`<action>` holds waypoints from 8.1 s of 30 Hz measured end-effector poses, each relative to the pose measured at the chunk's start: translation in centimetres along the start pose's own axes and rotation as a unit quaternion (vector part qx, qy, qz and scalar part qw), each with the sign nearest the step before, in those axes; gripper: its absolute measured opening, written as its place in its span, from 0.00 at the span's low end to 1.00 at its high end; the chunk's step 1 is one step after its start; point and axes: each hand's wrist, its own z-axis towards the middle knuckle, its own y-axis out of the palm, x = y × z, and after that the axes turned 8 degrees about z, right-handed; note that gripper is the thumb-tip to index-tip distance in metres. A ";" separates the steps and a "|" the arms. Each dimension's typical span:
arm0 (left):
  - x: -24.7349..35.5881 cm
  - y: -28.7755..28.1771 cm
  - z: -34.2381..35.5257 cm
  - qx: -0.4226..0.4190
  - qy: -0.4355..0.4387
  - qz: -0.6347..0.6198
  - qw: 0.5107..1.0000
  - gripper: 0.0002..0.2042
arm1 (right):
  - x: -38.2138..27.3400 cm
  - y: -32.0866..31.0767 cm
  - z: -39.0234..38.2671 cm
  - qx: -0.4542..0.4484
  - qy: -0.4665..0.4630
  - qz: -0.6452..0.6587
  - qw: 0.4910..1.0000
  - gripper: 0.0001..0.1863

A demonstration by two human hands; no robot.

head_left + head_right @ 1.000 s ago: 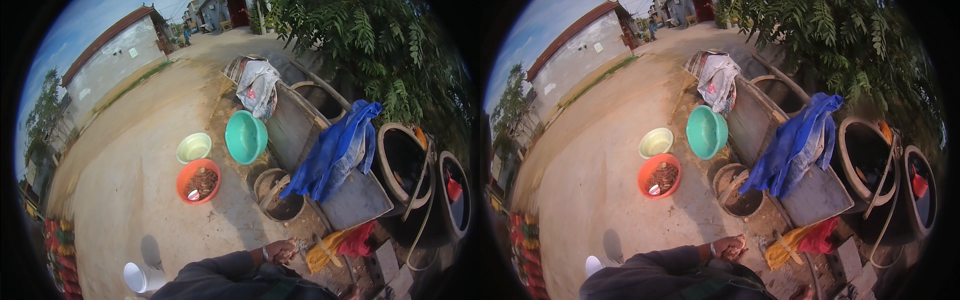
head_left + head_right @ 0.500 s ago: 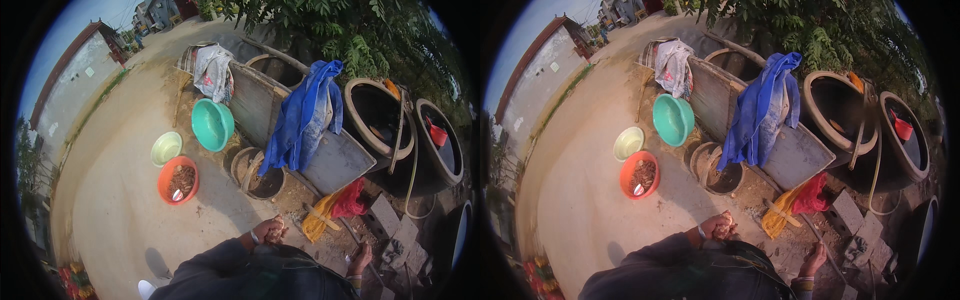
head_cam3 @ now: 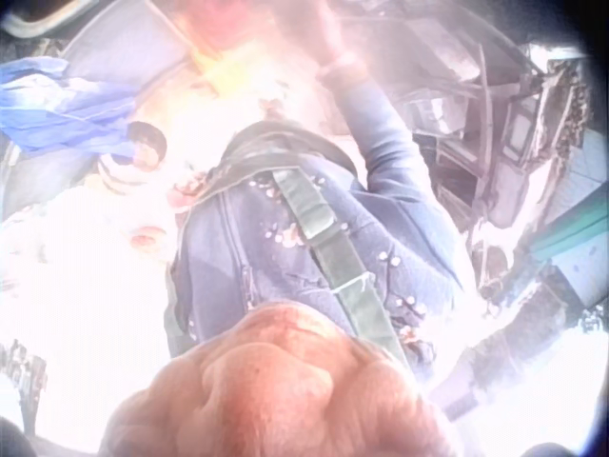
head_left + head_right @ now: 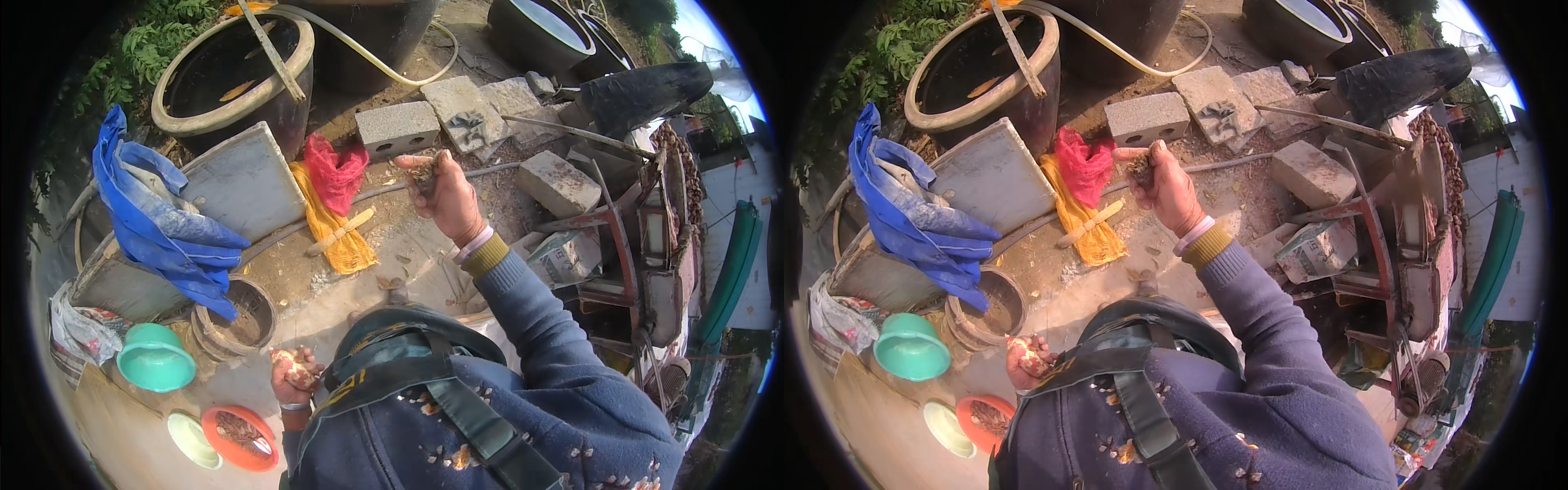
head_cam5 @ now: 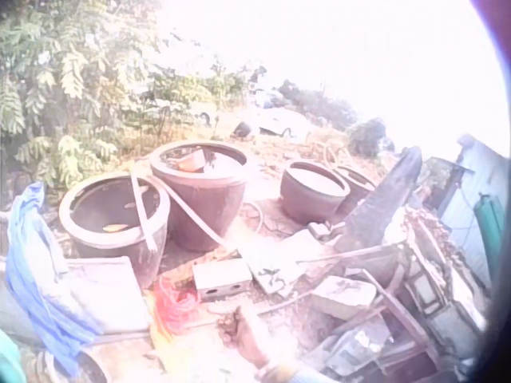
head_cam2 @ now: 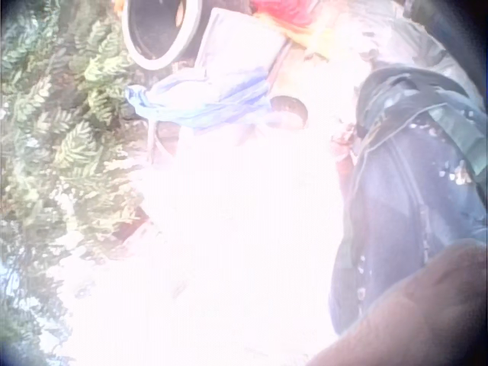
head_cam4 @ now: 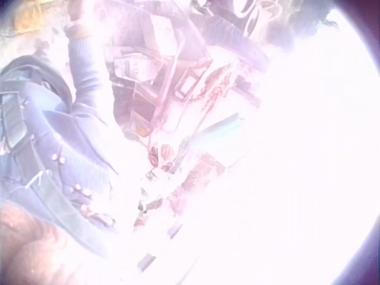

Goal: The person uses a green scoop to transfer a granular substance into a machine. They then retrieve a root vegetable, scoop water from a large pot containing fish, and pour the water into the machine. The person continues to add more of the granular substance using a red scoop.

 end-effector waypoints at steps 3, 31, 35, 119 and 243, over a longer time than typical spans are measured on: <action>0.3 0.4 0.8 -0.029 -0.028 0.015 0.999 0.14 | -0.1 -1.1 -1.4 -0.031 -0.014 0.021 0.999 0.30; 2.2 1.3 2.7 -0.030 -0.038 0.051 0.998 0.15 | -12.6 -11.7 4.7 0.292 -0.209 -0.185 0.915 0.11; 3.9 6.2 5.6 -0.034 -0.040 0.039 0.998 0.17 | 0.5 -5.9 1.5 0.235 0.047 -0.199 0.950 0.10; 3.0 3.9 3.8 0.032 0.129 0.370 0.919 0.12 | 17.4 2.7 -5.1 -0.050 0.344 0.153 0.925 0.21; 35.3 64.1 95.0 0.214 0.345 0.735 0.542 0.34 | -29.8 -19.4 78.3 0.095 -0.333 -0.735 0.583 0.25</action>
